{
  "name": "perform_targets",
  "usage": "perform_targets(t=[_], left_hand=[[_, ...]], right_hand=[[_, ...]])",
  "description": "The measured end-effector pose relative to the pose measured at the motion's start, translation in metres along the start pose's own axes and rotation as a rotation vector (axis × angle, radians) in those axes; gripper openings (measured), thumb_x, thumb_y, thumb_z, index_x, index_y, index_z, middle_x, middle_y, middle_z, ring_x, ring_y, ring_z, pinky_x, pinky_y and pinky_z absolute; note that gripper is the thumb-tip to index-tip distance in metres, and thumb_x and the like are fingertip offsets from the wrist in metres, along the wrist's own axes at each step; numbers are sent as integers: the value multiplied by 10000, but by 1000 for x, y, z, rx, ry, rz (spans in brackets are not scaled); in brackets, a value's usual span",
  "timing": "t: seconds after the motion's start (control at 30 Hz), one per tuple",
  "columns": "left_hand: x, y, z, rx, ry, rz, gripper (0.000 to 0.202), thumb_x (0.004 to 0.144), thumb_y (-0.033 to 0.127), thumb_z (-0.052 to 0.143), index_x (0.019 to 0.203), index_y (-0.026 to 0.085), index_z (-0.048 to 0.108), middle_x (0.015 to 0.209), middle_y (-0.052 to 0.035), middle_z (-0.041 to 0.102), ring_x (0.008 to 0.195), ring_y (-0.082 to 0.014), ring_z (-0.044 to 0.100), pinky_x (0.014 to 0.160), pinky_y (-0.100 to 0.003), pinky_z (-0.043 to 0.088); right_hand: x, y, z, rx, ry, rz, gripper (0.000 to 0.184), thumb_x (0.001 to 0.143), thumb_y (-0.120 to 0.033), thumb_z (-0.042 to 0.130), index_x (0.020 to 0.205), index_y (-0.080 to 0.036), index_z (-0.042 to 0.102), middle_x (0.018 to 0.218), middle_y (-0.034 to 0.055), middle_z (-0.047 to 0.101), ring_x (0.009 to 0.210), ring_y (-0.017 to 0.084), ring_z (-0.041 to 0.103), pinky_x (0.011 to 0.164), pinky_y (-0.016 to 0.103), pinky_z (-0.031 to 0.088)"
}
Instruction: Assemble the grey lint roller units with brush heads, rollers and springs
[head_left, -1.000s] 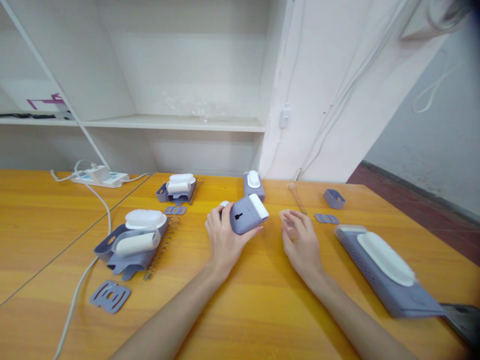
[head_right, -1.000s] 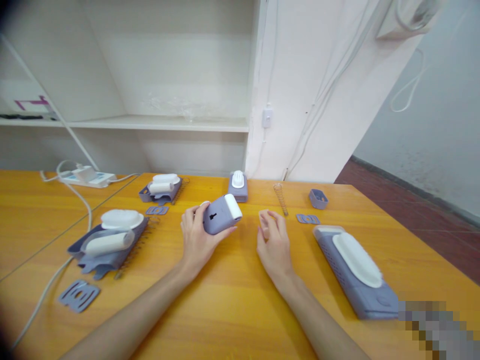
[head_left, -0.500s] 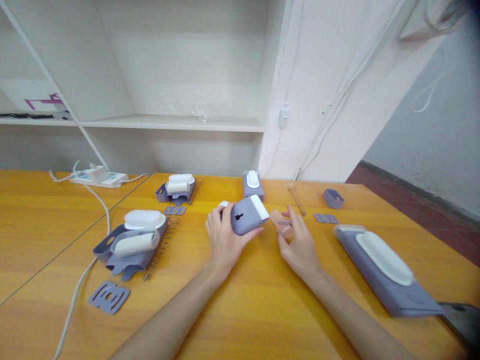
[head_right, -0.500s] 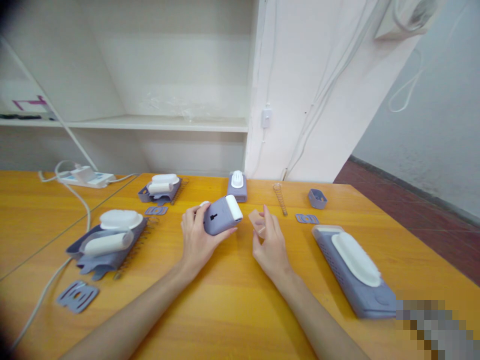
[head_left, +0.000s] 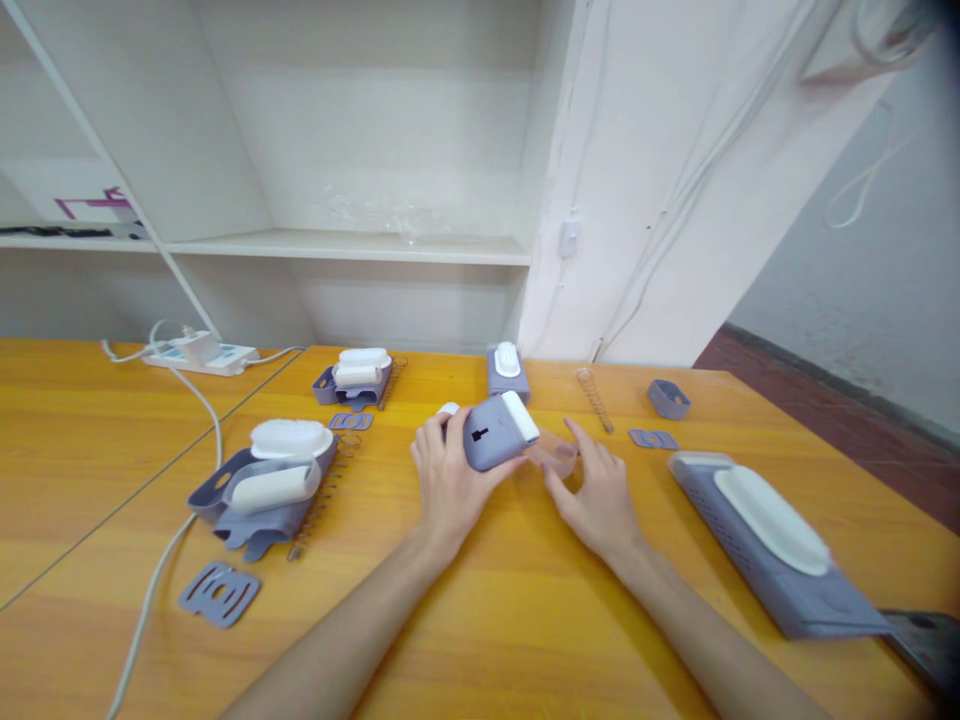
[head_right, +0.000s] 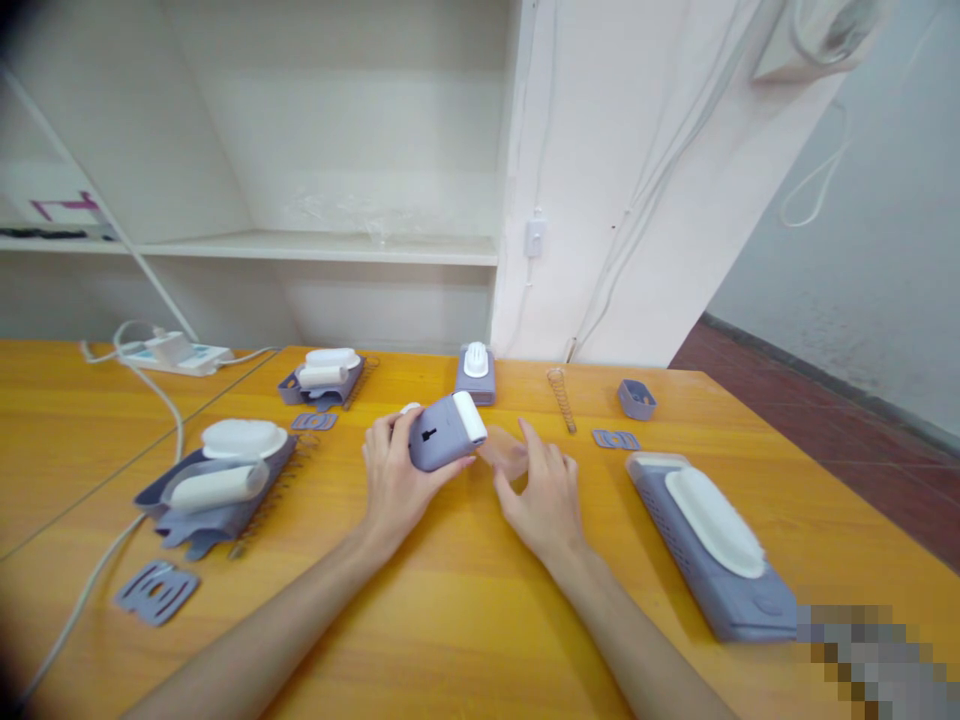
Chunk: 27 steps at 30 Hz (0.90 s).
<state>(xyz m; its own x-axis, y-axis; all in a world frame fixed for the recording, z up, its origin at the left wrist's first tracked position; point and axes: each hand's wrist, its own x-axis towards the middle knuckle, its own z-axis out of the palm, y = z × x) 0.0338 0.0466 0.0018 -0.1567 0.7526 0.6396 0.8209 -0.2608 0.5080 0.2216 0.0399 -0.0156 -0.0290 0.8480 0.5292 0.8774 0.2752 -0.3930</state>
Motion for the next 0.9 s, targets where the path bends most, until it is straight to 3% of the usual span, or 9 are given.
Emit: perform_targets(t=[0.13,0.27,0.43,0.57,0.7,0.9], left_hand=[[0,1,-1,3,-6,11,750,597,574,727,1215,227,485,1156,-108,500,1060,-293,473,890,-432,370],[-1,2,-1,24,-40,62,752,581,596,724,1197,223,508,1146,-110,501,1060,-296,467,898,-442,366],[-2,2,0,48,-106,147,744,582,568,731,1200,212,519,1122,-112,502,1072,-301,455,923,-455,352],[-2,2,0,31,-120,228,694,592,538,731,1176,218,536,1101,-108,516,1058,-296,459,930,-461,340],[-3,4,-1,-7,-167,310,720,592,626,688,1173,225,546,1096,-108,527,1024,-297,470,907,-462,349],[-4,5,-3,-43,-239,410,733,590,622,693,1183,219,543,1098,-116,536,1011,-291,475,910,-460,342]], right_hand=[[-3,-5,-9,303,-17,-98,656,819,-351,560,1400,-201,294,1041,79,618,913,223,574,858,398,434],[0,-4,-11,555,116,61,651,834,-364,553,1397,-173,287,899,54,608,817,207,578,824,393,462],[4,-8,-4,841,30,268,568,841,-446,536,1320,-179,386,956,79,632,795,207,615,736,360,508],[3,-13,0,854,1,320,503,844,-486,510,1244,-182,483,1094,95,627,915,227,614,764,349,504],[4,-10,0,768,106,370,470,854,-505,474,1179,-173,550,1175,90,608,1079,238,549,919,367,435],[7,-8,-2,805,27,400,483,854,-519,457,1178,-174,552,1110,94,632,1005,237,579,867,356,464]])
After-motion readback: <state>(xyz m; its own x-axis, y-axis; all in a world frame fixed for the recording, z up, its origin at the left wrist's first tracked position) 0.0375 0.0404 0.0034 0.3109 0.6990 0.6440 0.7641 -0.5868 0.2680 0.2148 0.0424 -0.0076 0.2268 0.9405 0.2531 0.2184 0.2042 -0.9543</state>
